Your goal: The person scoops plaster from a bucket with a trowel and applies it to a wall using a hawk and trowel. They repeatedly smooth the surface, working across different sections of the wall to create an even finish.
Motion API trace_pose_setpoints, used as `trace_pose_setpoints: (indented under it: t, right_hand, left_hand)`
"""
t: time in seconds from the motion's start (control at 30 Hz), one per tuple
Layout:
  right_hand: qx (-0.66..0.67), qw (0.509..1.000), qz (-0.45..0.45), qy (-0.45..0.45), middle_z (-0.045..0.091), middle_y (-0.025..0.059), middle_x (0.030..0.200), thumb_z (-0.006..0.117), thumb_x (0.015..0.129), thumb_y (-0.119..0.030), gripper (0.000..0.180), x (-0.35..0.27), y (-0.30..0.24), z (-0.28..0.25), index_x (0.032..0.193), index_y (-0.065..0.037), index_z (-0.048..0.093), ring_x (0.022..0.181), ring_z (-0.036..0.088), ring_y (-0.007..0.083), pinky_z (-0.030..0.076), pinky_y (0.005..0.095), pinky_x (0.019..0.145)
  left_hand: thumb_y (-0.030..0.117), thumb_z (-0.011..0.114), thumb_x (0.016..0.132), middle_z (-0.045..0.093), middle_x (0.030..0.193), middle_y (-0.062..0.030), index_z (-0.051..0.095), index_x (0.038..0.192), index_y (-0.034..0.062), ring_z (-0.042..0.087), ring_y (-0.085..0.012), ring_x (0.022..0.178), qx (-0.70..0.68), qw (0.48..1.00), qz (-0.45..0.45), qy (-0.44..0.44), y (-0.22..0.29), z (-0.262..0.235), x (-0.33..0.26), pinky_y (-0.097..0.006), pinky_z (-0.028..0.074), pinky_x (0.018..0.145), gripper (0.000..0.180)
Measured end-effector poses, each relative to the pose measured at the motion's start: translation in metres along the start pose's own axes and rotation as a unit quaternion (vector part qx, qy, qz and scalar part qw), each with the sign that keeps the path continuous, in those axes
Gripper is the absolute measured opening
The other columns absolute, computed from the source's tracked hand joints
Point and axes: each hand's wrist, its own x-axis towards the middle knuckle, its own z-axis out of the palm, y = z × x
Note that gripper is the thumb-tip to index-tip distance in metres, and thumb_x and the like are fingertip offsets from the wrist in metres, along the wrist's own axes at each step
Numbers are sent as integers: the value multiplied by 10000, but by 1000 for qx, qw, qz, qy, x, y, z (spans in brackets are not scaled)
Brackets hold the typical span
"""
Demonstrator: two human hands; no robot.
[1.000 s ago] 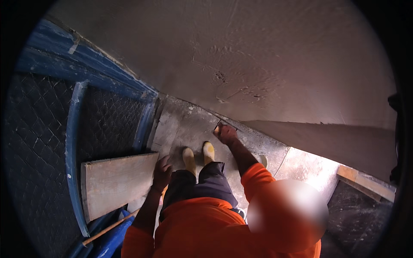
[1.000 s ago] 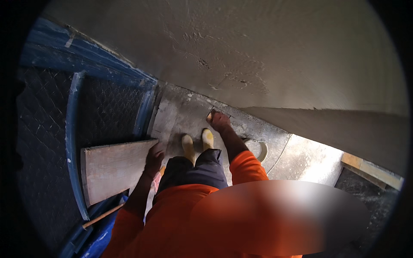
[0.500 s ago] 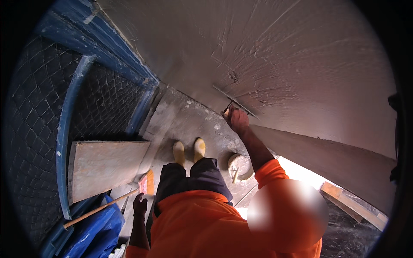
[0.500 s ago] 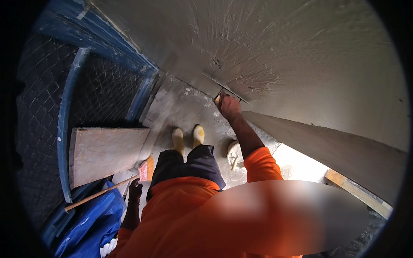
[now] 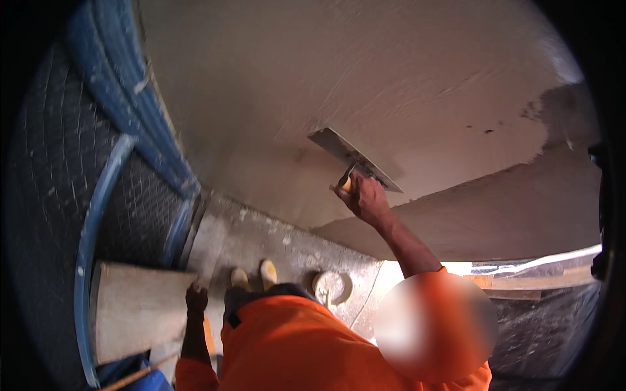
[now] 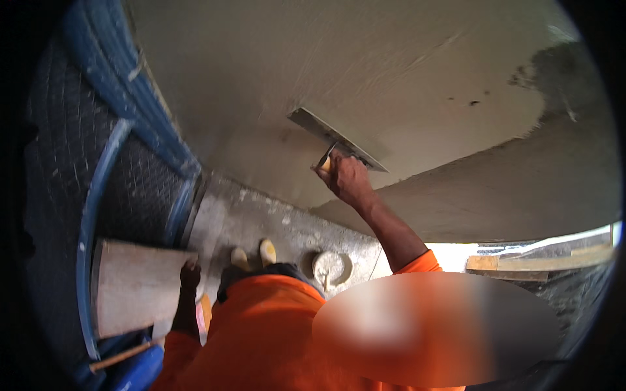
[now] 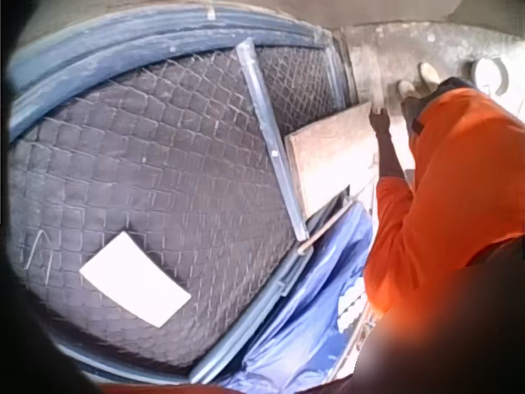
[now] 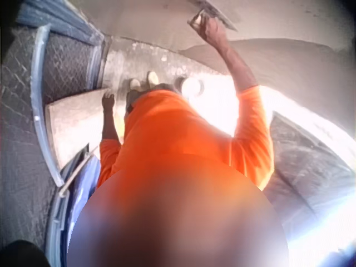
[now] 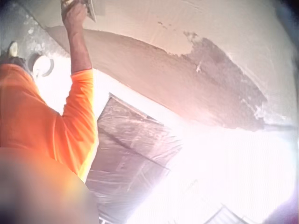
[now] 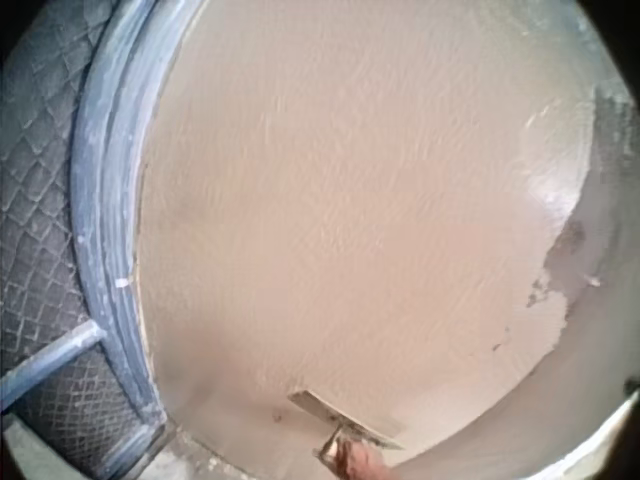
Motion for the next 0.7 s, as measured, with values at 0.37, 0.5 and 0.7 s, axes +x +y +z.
trace_pose_setpoints:
  t: [0.37, 0.5, 0.7]
  right_hand:
    - [-25, 993, -18, 113, 627, 161, 692, 720, 948, -434, 467, 1, -46, -259, 886, 0, 559, 666, 661, 347, 521, 455, 643]
    - [-51, 985, -18, 162, 613, 125, 716, 722, 943, -479, 500, -1, -58, -346, 911, -2, 577, 681, 642, 282, 510, 430, 646]
    - [8, 977, 29, 210, 615, 17, 726, 699, 934, -572, 521, -6, -66, -469, 962, -57, 628, 636, 615, 87, 525, 295, 536]
  left_hand:
    - [288, 586, 925, 719, 1045, -169, 693, 1064, 64, 694, -326, 953, 216, 941, 259, -17, 8, 25, 46, -493, 556, 811, 285]
    - [280, 601, 912, 718, 1041, -168, 684, 1057, 59, 693, -329, 954, 161, 970, 178, -47, 52, 28, 86, -488, 554, 817, 276]
    - [266, 622, 894, 717, 1036, -167, 670, 1048, 53, 691, -333, 955, 151, 975, 155, -49, 113, 34, 134, -481, 552, 826, 267]
